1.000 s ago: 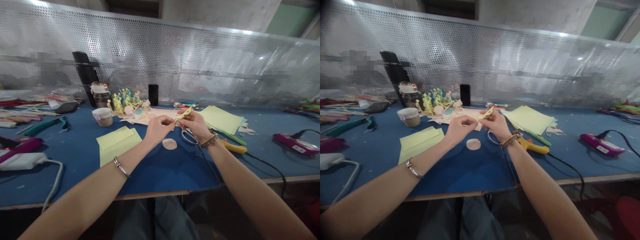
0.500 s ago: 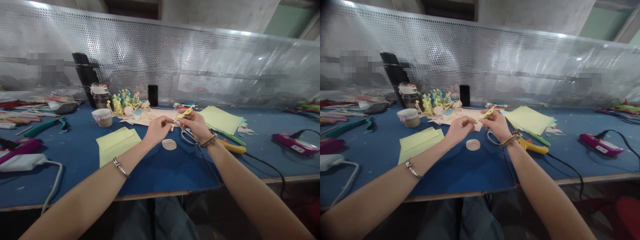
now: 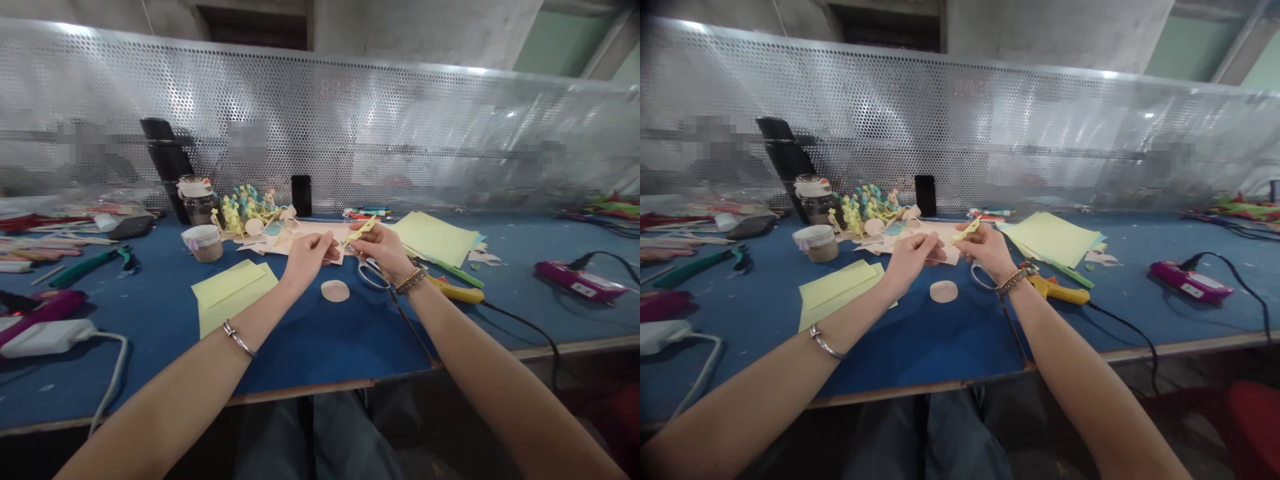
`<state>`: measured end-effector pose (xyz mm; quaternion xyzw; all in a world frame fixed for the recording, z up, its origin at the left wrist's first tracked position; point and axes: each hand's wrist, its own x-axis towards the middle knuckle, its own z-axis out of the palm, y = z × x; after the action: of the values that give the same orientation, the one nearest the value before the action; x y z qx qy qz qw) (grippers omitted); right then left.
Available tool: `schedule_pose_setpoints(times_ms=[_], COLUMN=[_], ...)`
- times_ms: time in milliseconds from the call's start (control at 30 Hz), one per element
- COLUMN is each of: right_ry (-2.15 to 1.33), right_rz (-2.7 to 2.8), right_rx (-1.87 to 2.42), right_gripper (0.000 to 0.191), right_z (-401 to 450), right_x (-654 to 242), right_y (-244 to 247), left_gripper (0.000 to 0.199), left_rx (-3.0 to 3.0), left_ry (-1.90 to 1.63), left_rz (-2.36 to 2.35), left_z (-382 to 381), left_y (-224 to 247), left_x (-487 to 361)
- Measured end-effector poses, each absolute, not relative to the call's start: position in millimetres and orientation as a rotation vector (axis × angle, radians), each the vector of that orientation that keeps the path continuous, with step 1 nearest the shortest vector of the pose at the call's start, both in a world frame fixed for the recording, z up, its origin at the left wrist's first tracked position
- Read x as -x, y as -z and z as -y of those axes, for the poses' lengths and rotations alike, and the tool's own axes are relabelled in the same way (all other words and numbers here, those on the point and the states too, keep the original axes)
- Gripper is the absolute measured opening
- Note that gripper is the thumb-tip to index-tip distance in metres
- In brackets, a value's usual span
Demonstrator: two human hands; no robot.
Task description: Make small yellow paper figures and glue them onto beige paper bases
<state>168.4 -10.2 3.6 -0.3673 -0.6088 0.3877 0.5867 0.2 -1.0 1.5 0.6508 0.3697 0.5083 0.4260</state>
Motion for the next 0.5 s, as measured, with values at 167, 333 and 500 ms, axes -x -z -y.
schedule_pose_setpoints(times_ms=[167, 333, 500], right_ry=[-0.894, -0.891, -0.88], right_rz=[1.417, 1.431, 1.456], right_rx=[0.856, 0.856, 0.859], right_gripper=[0.04, 0.04, 0.04], right_z=[9.5, 10.3, 11.4], right_x=[-169.6, -170.0, -169.3], right_y=[-3.7, -4.5, -4.6], left_gripper=[0.037, 0.024, 0.032], left_rx=[-1.678, -1.762, -1.68], left_ry=[-1.382, -1.518, -1.403], left_rz=[-0.97, -0.927, -0.927], left_z=[-5.0, -7.3, -3.7], left_y=[-0.2, -1.6, -3.2], left_x=[1.8, 4.8, 6.0])
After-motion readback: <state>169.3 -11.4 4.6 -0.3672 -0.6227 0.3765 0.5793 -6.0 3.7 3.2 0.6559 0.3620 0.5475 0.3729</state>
